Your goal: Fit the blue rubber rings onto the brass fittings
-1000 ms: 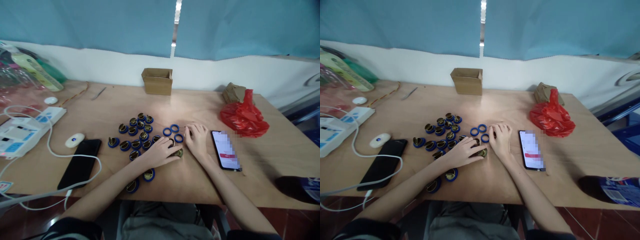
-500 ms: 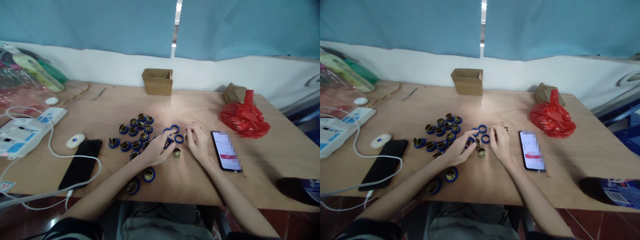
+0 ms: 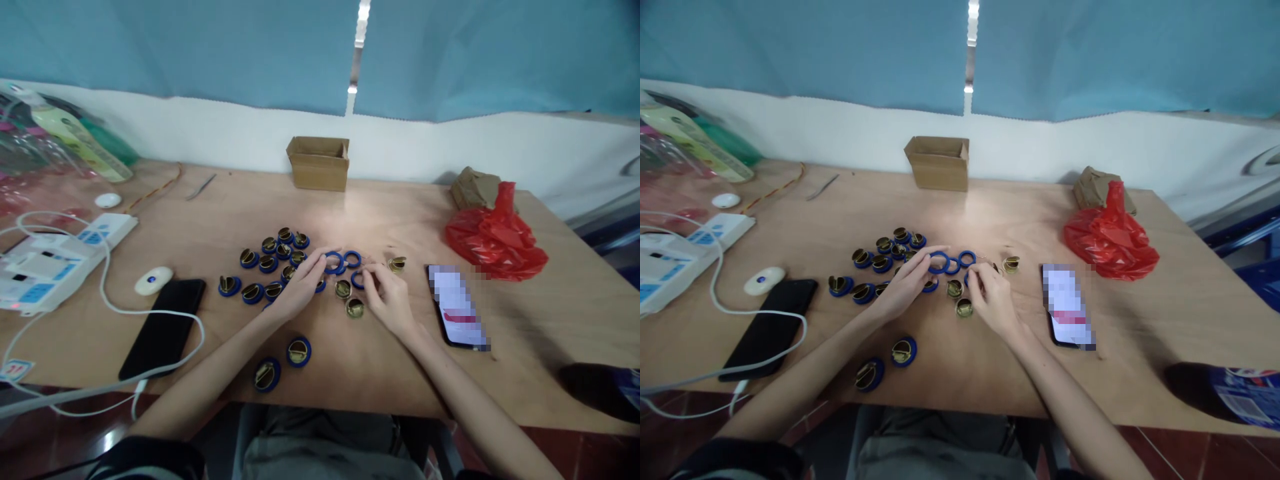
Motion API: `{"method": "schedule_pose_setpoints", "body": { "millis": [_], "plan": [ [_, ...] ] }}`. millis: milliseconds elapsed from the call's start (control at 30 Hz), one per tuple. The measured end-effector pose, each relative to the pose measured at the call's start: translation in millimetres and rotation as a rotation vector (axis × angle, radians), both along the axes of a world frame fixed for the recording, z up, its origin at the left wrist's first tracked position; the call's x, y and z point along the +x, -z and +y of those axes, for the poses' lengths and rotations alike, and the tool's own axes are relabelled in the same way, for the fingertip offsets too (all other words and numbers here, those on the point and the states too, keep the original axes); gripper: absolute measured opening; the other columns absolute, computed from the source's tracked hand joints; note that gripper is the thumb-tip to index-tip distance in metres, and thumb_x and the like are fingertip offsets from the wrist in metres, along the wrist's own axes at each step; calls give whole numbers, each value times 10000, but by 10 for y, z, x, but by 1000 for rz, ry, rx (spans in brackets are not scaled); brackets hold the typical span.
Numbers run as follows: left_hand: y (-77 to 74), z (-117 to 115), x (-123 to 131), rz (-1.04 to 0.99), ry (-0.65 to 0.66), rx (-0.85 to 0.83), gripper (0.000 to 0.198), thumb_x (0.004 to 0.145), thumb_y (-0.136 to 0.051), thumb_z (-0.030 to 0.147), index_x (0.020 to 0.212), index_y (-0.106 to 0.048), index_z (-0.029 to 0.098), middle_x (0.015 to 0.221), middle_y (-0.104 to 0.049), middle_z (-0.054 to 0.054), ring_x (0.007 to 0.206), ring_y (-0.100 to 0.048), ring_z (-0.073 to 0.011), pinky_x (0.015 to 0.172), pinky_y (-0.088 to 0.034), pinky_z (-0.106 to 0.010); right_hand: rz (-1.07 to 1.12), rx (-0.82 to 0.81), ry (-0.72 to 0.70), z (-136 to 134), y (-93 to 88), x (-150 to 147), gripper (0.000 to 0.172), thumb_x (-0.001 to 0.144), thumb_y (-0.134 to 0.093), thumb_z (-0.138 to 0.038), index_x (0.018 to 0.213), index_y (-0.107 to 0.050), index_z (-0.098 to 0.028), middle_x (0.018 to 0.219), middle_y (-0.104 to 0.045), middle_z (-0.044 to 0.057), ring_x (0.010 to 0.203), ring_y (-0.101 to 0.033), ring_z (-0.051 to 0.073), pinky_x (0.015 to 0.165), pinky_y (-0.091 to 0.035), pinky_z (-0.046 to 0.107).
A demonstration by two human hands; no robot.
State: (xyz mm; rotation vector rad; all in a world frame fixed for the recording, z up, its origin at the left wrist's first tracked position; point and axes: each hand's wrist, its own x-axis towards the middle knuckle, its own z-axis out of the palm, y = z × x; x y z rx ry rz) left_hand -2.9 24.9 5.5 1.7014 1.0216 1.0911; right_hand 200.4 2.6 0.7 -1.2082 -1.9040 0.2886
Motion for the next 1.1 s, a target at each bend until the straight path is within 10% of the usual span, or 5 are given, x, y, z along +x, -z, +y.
{"method": "schedule_pose_setpoints", "body": {
  "millis": [633, 1100],
  "plan": [
    [157, 92, -11, 494, -162, 643, 510, 999, -533, 185, 1501, -448, 218, 1483, -582, -141, 1412, -526, -258, 1179, -408, -517, 7, 43, 12, -22, -28, -10, 182, 1008, -481, -206, 892, -620, -199, 742, -664, 18, 602, -591, 141, 570, -461, 269],
    [115, 114, -118, 395, -287, 603, 412, 950, -445, 71, 1305, -599, 212, 1258, -741, -79, 1172, -695, -212, 1150, -446, -494, -427, 29, -593, -651, 79, -549, 236, 980, -538, -317, 1132, -656, -181, 794, -695, 31, 639, -645, 175, 589, -482, 297]
  ]
}}
